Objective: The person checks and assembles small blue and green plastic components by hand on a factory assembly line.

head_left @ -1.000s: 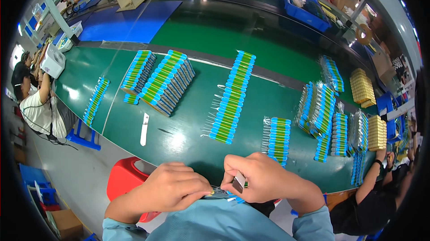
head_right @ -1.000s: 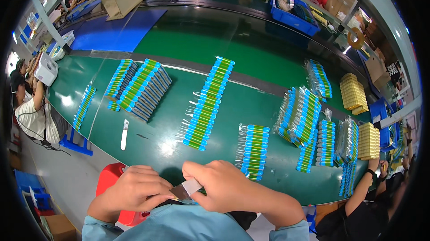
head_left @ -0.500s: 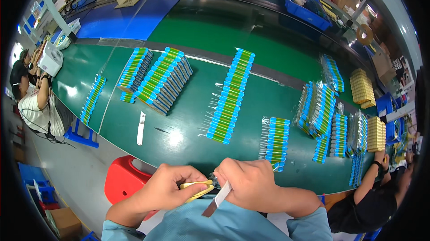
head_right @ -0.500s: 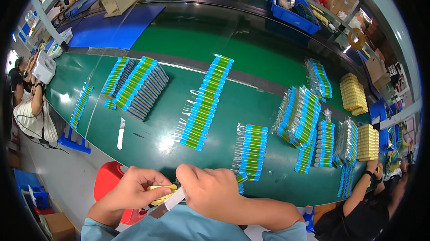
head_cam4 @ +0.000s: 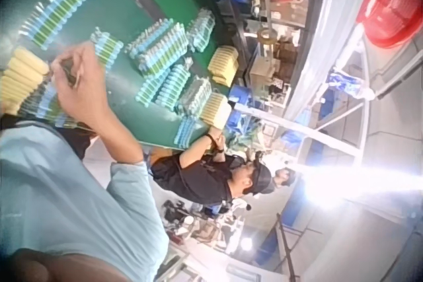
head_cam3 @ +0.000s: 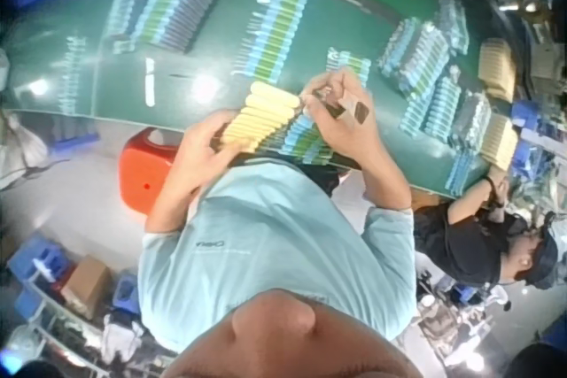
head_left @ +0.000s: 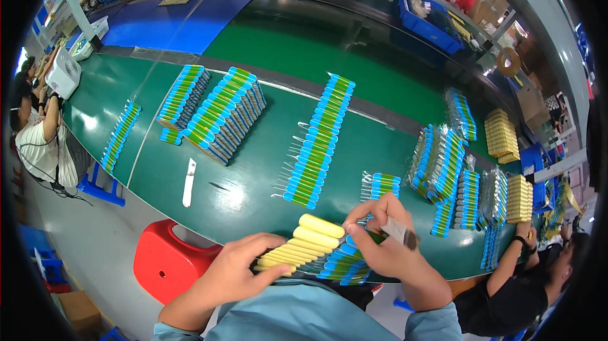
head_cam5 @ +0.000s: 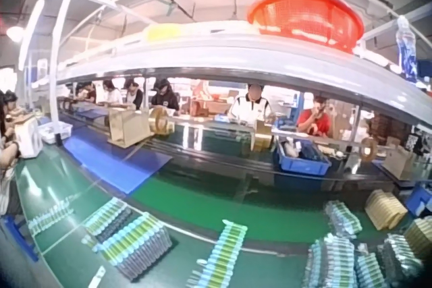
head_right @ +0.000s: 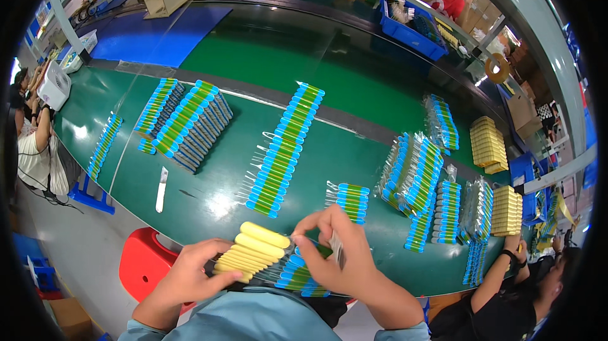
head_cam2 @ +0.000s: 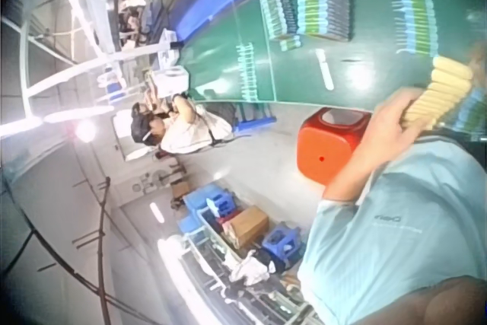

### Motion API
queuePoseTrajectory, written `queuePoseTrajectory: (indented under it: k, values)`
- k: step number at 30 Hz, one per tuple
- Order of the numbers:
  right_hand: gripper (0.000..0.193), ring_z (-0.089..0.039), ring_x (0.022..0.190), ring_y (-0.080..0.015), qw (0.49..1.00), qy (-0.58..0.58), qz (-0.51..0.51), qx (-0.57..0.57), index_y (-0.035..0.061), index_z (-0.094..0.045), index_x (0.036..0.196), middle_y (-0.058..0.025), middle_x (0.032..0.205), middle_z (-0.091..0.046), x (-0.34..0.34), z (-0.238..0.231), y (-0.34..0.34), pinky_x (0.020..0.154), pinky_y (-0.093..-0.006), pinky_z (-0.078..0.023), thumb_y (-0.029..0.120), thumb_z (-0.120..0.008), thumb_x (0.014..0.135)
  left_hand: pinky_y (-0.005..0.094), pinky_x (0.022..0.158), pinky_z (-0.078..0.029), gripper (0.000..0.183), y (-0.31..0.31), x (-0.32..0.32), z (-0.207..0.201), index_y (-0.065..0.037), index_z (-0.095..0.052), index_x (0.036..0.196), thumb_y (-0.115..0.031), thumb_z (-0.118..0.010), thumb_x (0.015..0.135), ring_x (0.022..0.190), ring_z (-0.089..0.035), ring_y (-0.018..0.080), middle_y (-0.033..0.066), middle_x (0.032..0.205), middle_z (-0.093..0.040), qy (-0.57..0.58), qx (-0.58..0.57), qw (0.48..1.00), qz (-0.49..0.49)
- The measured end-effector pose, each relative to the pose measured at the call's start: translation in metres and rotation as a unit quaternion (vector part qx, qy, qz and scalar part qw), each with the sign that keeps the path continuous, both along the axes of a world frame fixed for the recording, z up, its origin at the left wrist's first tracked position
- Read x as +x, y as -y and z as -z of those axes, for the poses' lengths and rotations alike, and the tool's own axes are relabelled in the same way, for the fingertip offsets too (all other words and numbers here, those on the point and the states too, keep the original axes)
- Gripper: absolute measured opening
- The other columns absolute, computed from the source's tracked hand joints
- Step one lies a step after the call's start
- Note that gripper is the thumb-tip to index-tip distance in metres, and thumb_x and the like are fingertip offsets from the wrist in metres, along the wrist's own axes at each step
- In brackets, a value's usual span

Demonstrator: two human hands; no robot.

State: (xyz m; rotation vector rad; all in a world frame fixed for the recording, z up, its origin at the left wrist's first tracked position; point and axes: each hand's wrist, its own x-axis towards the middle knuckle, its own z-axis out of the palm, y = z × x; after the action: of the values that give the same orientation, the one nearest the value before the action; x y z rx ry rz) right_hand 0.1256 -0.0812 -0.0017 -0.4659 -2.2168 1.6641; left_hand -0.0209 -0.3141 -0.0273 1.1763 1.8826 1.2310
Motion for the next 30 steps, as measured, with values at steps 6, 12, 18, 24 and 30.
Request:
queuePoseTrajectory:
  k: [6,12,18,24,30]
  values:
    - [0.041,-0.053,0.071,-0.0068,0.990,0.125,-0.039,-0.045,0.0106,-0.033,0.093,-0.0100,0.103,-0.067,0.004,0.008,-0.025,0.061,-0.0257,-0.043,-0.001,-0.072,0.088,0.0264,0.077,-0.057,0.020,0.002,0.001,0.018,0.006,-0.060,0.115,-0.003,-0.065,0.097,0.090,-0.070,0.0096,0.0110,0.103,-0.072,0.350,0.000,0.936,-0.029]
    - [0.061,-0.065,0.097,-0.0208,0.989,-0.040,-0.099,-0.101,0.0116,-0.033,0.098,-0.0181,0.115,-0.064,0.027,0.019,-0.034,0.084,-0.0350,-0.052,0.002,-0.087,0.073,0.0267,0.081,-0.058,0.021,0.013,-0.004,0.012,0.007,-0.057,0.119,0.001,-0.061,0.099,0.094,-0.071,0.0127,0.0136,0.107,-0.071,0.411,0.053,0.909,-0.031]
    - [0.062,-0.067,0.095,-0.0308,0.979,-0.154,-0.084,0.103,0.0116,-0.034,0.093,-0.0205,0.118,-0.065,0.039,0.004,0.029,0.081,-0.0372,-0.052,0.007,-0.091,0.069,0.0273,0.083,-0.058,0.023,0.011,0.010,0.008,0.007,-0.053,0.119,0.003,-0.060,0.098,0.098,-0.071,0.0148,0.0154,0.113,-0.070,0.455,0.144,0.873,-0.095]
    - [0.051,-0.071,0.092,-0.0297,0.981,-0.117,-0.024,0.153,0.0072,-0.027,0.092,-0.0230,0.111,-0.068,0.035,0.027,0.069,0.074,-0.0327,-0.054,-0.004,-0.075,0.079,0.0430,0.096,-0.056,0.112,0.002,0.031,-0.005,-0.005,-0.007,0.156,-0.007,-0.087,0.078,0.118,-0.063,0.0291,0.0215,0.139,-0.051,0.452,0.218,0.852,-0.147]
    - [0.038,-0.071,0.080,-0.0307,0.996,-0.038,-0.075,0.037,0.0058,-0.034,0.093,-0.0175,0.108,-0.072,0.042,0.007,0.045,0.063,-0.0340,-0.054,-0.003,-0.069,0.081,0.0448,0.101,-0.046,0.114,0.010,0.026,-0.020,-0.007,-0.033,0.149,-0.021,-0.099,0.057,0.128,-0.049,0.0349,0.0189,0.153,-0.028,-0.178,0.131,0.969,-0.112]
